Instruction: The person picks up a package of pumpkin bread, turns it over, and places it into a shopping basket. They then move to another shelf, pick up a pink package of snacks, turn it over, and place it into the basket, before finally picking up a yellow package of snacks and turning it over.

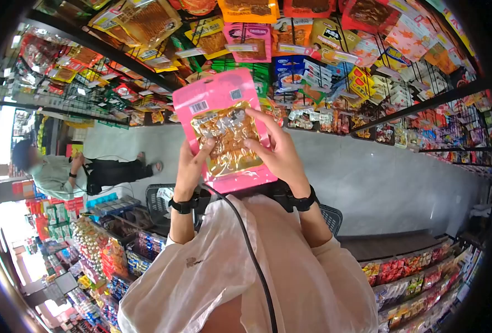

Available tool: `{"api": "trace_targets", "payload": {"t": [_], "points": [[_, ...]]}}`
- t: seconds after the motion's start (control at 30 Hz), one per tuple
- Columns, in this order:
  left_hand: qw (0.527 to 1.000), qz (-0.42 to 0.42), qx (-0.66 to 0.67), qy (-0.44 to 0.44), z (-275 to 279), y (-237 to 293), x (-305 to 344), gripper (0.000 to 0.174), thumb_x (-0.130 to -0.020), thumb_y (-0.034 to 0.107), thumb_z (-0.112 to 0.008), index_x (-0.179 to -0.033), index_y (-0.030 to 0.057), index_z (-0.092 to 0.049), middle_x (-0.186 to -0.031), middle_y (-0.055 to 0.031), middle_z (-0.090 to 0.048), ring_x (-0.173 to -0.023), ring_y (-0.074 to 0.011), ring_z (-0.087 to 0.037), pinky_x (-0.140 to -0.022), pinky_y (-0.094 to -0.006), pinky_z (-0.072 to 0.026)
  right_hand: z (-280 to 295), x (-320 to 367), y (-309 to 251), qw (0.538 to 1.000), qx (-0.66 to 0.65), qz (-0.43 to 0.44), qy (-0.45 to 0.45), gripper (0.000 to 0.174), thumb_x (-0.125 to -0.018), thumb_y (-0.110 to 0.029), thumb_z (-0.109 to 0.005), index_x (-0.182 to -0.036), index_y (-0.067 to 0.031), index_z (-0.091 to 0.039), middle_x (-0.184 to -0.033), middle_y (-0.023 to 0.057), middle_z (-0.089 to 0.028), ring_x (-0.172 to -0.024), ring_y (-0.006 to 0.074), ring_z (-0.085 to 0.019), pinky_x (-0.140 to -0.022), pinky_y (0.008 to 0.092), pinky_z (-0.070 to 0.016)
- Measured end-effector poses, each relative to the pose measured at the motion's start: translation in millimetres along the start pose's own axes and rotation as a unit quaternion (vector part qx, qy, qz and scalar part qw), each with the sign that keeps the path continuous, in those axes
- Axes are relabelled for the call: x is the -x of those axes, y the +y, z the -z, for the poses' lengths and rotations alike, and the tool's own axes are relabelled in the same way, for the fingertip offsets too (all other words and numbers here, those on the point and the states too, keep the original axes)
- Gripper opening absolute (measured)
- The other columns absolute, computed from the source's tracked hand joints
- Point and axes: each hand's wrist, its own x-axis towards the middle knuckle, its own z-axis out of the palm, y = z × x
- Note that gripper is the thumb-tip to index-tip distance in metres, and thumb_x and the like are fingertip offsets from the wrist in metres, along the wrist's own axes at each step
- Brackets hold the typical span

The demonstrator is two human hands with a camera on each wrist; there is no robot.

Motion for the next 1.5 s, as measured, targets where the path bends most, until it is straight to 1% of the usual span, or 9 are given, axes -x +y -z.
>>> {"api": "trace_targets", "payload": {"t": [0.07, 0.2, 0.33, 0.4, 0.57, 0.67, 0.87, 0.97, 1.5], "points": [[0.995, -0.068, 0.071, 0.005, -25, 10, 1, 0.043, -0.106, 0.005, -0.069, -0.145, -0.001, -0.052, -0.115, -0.0048, -0.075, -0.102, -0.0118, -0.069, -0.092, -0.0293, -0.0558, 8, 6, 3, 0.999, -0.007, 0.03, 0.042, 0.065, -0.096, 0.001, -0.076, -0.156, -0.0054, -0.054, -0.157, 0.007, -0.059, -0.14, 0.0135, -0.054, -0.107, 0.0301, -0.0484], [0.995, -0.047, 0.054, -0.073, -24, -10, -9, 0.043, -0.106, -0.004, -0.064, -0.147, -0.0006, -0.05, -0.124, -0.0098, -0.076, -0.111, -0.0133, -0.071, -0.096, -0.0298, -0.0557, 28, 13, 12, 0.996, -0.034, 0.003, 0.08, 0.067, -0.096, 0.005, -0.074, -0.158, -0.0032, -0.051, -0.16, 0.0082, -0.055, -0.14, 0.0133, -0.054, -0.1, 0.0268, -0.0516], [0.997, -0.058, 0.021, -0.054, -35, -12, -6, 0.042, -0.107, -0.003, -0.063, -0.147, -0.0006, -0.05, -0.122, -0.0096, -0.077, -0.111, -0.0127, -0.071, -0.096, -0.0286, -0.0553, 32, 14, 7, 0.991, -0.095, 0.013, 0.088, 0.069, -0.095, 0.006, -0.074, -0.159, -0.005, -0.05, -0.16, 0.0049, -0.055, -0.137, 0.0103, -0.055, -0.082, 0.0206, -0.0523], [0.998, -0.046, -0.002, -0.048, -36, -9, -3, 0.042, -0.107, -0.003, -0.063, -0.147, -0.0006, -0.05, -0.121, -0.0098, -0.077, -0.111, -0.0125, -0.071, -0.095, -0.0279, -0.0552, 41, 18, 6, 0.995, -0.046, -0.041, 0.074, 0.069, -0.095, 0.006, -0.074, -0.16, -0.0059, -0.05, -0.16, 0.0052, -0.055, -0.131, 0.0109, -0.059, -0.079, 0.0209, -0.0528], [0.998, -0.041, 0.006, -0.049, -36, -16, -6, 0.043, -0.107, -0.002, -0.063, -0.148, -0.0002, -0.049, -0.12, -0.0099, -0.077, -0.109, -0.0122, -0.071, -0.094, -0.0269, -0.0553, 33, 13, 21, 0.987, -0.074, 0.033, 0.136, 0.074, -0.1, 0.005, -0.07, -0.166, -0.0059, -0.038, -0.147, 0.0104, -0.064, -0.105, 0.0124, -0.071, -0.09, 0.0273, -0.0573], [0.997, -0.049, 0.027, -0.05, -39, -12, -6, 0.044, -0.107, -0.003, -0.063, -0.148, 0.0, -0.049, -0.12, -0.0097, -0.077, -0.108, -0.012, -0.071, -0.093, -0.0267, -0.0556, 38, 15, 12, 0.979, -0.173, -0.015, 0.11, 0.075, -0.102, 0.005, -0.069, -0.167, -0.0033, -0.032, -0.135, 0.0114, -0.072, -0.108, 0.0121, -0.07, -0.094, 0.0279, -0.0564], [0.997, -0.049, 0.013, -0.051, -38, -6, -10, 0.043, -0.107, -0.003, -0.064, -0.148, -0.0002, -0.05, -0.118, -0.009, -0.078, -0.107, -0.0114, -0.071, -0.092, -0.0268, -0.0561, 53, 12, 22, 0.989, -0.123, -0.056, 0.058, 0.054, -0.103, 0.003, -0.069, -0.152, -0.0005, -0.049, -0.122, 0.0097, -0.076, -0.109, 0.0107, -0.07, -0.093, 0.0273, -0.056], [0.998, -0.042, -0.004, -0.05, -35, -4, -11, 0.043, -0.107, -0.003, -0.064, -0.147, -0.0005, -0.05, -0.118, -0.0088, -0.078, -0.107, -0.0115, -0.072, -0.092, -0.0268, -0.056, 49, 10, 20, 0.988, -0.125, -0.054, 0.067, 0.044, -0.103, 0.002, -0.07, -0.143, -0.0007, -0.054, -0.12, 0.0087, -0.076, -0.107, 0.0095, -0.069, -0.091, 0.0266, -0.0558], [0.997, -0.056, -0.026, -0.04, -24, 2, -16, 0.04, -0.107, -0.004, -0.062, -0.146, -0.0015, -0.05, -0.115, -0.009, -0.078, -0.103, -0.0126, -0.073, -0.09, -0.0265, -0.0571, 37, -2, 17, 0.991, -0.105, -0.047, 0.061, 0.043, -0.102, 0.003, -0.07, -0.143, -0.0011, -0.054, -0.119, 0.008, -0.076, -0.107, 0.0096, -0.069, -0.092, 0.027, -0.0556]]}}
